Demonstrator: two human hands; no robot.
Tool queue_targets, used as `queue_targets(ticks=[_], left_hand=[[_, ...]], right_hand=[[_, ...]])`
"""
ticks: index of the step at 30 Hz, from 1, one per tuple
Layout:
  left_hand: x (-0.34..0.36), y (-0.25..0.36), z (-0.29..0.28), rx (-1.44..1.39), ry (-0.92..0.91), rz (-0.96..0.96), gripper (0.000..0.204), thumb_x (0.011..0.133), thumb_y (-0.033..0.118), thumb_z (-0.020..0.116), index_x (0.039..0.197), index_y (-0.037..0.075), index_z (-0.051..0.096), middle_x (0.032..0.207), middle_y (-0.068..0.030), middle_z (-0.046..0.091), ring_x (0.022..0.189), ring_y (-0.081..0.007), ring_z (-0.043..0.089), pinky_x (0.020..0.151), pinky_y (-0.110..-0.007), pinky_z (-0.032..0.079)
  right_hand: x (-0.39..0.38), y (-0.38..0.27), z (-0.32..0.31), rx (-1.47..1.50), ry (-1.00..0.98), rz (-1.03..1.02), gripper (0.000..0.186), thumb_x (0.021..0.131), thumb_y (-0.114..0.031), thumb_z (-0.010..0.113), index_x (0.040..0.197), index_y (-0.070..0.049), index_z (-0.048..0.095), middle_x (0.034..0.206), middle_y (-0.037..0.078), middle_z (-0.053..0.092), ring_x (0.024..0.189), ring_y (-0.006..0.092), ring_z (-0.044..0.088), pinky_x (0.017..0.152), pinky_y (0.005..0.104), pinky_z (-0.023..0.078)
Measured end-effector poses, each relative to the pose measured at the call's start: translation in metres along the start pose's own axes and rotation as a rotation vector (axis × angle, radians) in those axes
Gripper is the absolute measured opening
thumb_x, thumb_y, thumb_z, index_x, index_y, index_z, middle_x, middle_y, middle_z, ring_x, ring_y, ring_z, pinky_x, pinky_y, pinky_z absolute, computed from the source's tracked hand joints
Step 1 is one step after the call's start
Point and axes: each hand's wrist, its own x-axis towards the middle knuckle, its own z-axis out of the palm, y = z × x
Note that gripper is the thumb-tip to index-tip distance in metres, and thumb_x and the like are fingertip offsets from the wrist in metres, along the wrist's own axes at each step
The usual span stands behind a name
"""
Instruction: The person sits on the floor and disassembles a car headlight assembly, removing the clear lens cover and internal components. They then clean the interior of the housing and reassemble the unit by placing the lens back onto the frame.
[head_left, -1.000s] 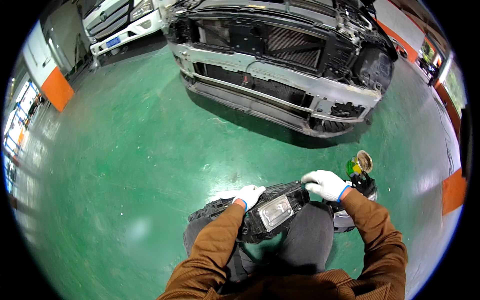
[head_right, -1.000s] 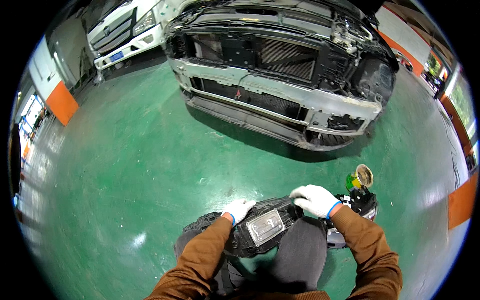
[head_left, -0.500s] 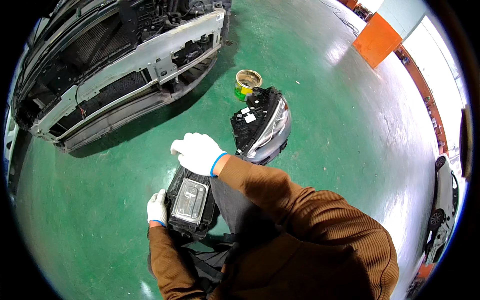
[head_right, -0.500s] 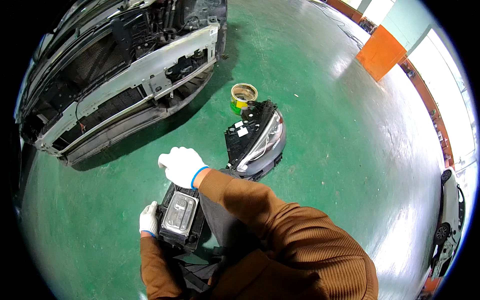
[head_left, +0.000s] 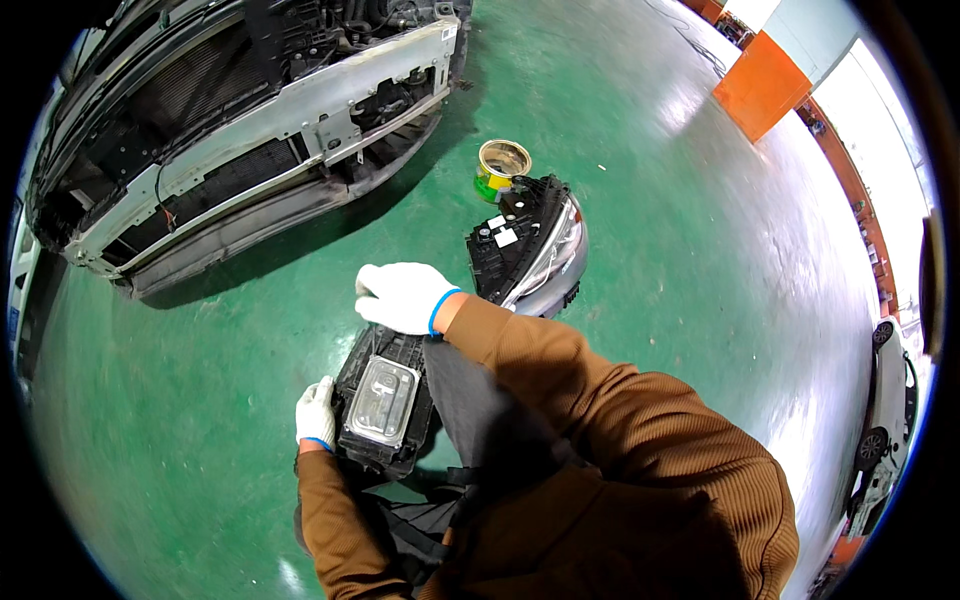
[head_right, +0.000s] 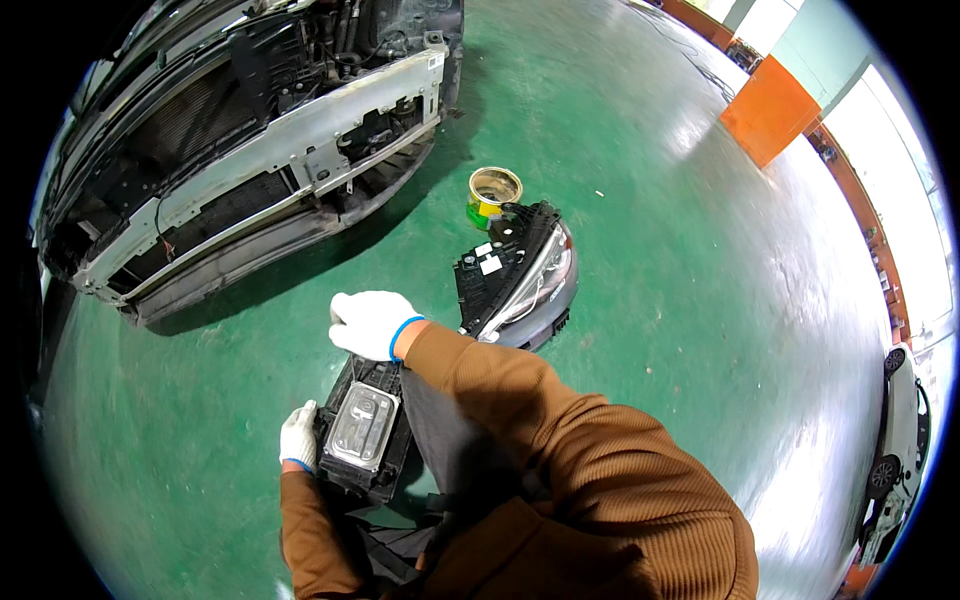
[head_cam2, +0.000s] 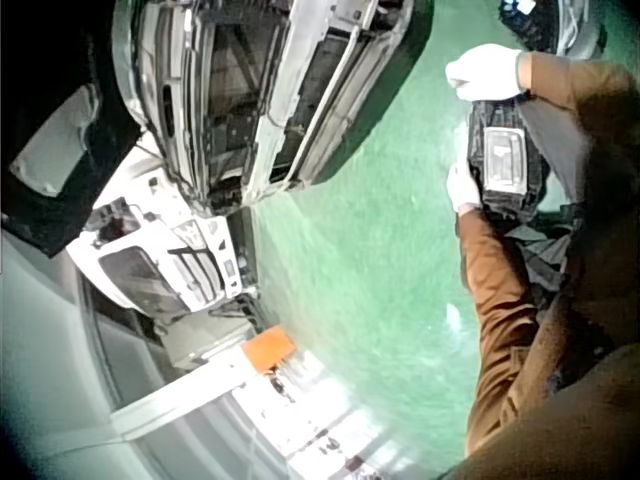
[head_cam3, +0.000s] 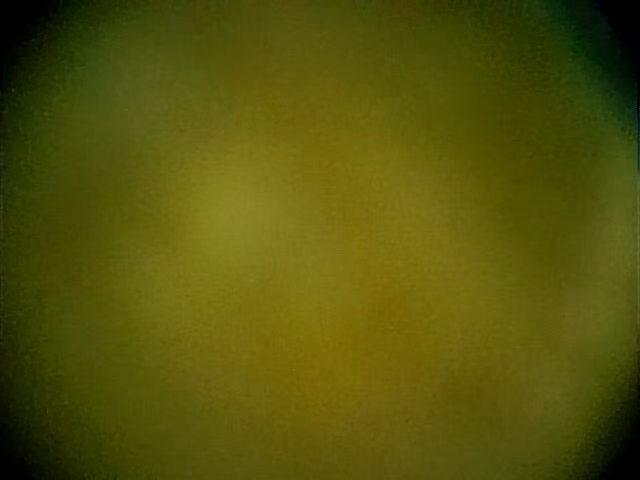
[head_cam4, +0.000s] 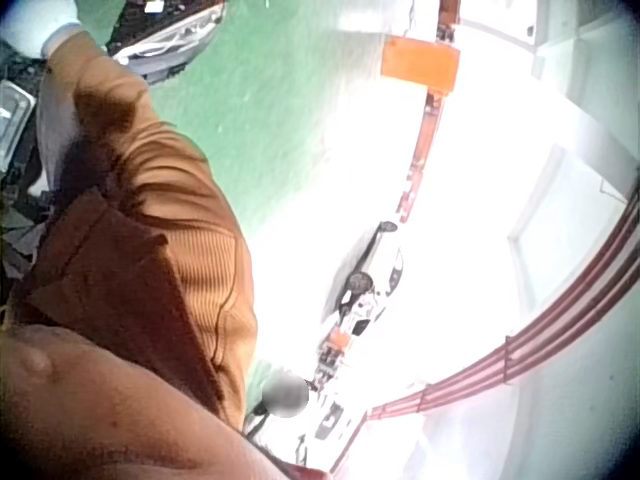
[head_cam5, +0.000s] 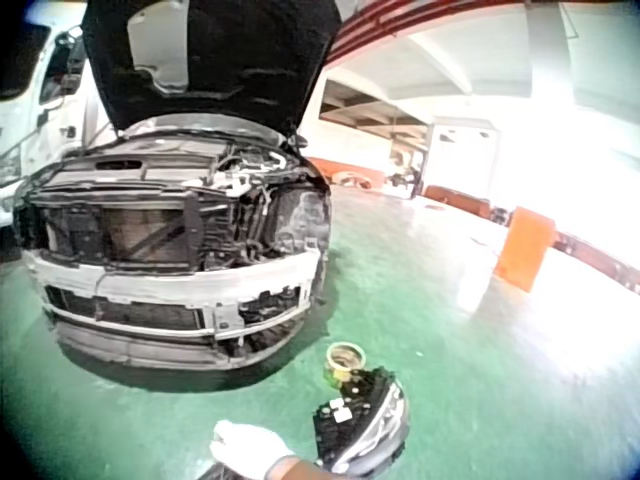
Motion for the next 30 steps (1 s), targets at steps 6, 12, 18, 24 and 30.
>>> queue_targets(ticks=[6,12,18,24,30], left_hand=[[-0.002,0.005,0.003,0.037,0.011,0.019,0.044,0.108,0.038,0.071,0.117,-0.004,0.075,0.1,-0.0053,0.073,0.09,-0.0139,0.063,0.083,-0.031,0.053],[0.004,-0.003,-0.001,0.213,-0.005,0.057,0.052,0.106,0.044,0.068,0.121,-0.006,0.077,0.105,-0.0108,0.077,0.097,-0.0185,0.066,0.093,-0.034,0.052],[-0.001,-0.005,-0.001,0.129,0.043,0.022,0.054,0.106,0.045,0.069,0.123,-0.006,0.076,0.109,-0.0105,0.078,0.101,-0.0179,0.066,0.098,-0.034,0.051],[0.008,-0.006,0.006,0.108,0.026,0.021,0.052,0.107,0.043,0.069,0.124,-0.006,0.076,0.11,-0.0093,0.077,0.099,-0.0166,0.065,0.095,-0.033,0.051],[0.005,-0.008,0.007,0.039,0.038,0.019,0.05,0.107,0.041,0.07,0.122,-0.006,0.076,0.109,-0.0087,0.077,0.099,-0.0159,0.065,0.094,-0.033,0.051]], right_hand=[[0.001,0.006,0.004,-0.008,0.028,-0.018,0.034,0.101,-0.04,0.064,0.11,-0.009,0.07,0.101,0.021,0.076,0.098,0.0431,0.073,0.091,0.051,0.057],[-0.004,0.016,-0.008,-0.004,-0.019,-0.198,0.031,0.098,-0.035,0.064,0.114,-0.011,0.071,0.106,0.022,0.076,0.103,0.0452,0.072,0.093,0.0524,0.057],[0.002,0.009,-0.006,-0.049,-0.023,0.047,0.05,0.102,-0.053,0.065,0.107,-0.005,0.075,0.1,0.025,0.078,0.098,0.046,0.074,0.092,0.0515,0.057],[-0.003,0.016,-0.021,-0.042,-0.14,-0.263,0.027,0.1,-0.029,0.064,0.116,-0.008,0.072,0.112,0.02,0.074,0.108,0.0398,0.071,0.096,0.0476,0.056],[0.002,-0.004,-0.028,-0.231,-0.212,0.098,0.039,0.106,-0.039,0.063,0.119,-0.004,0.072,0.108,0.023,0.076,0.101,0.0448,0.073,0.092,0.0499,0.057]])
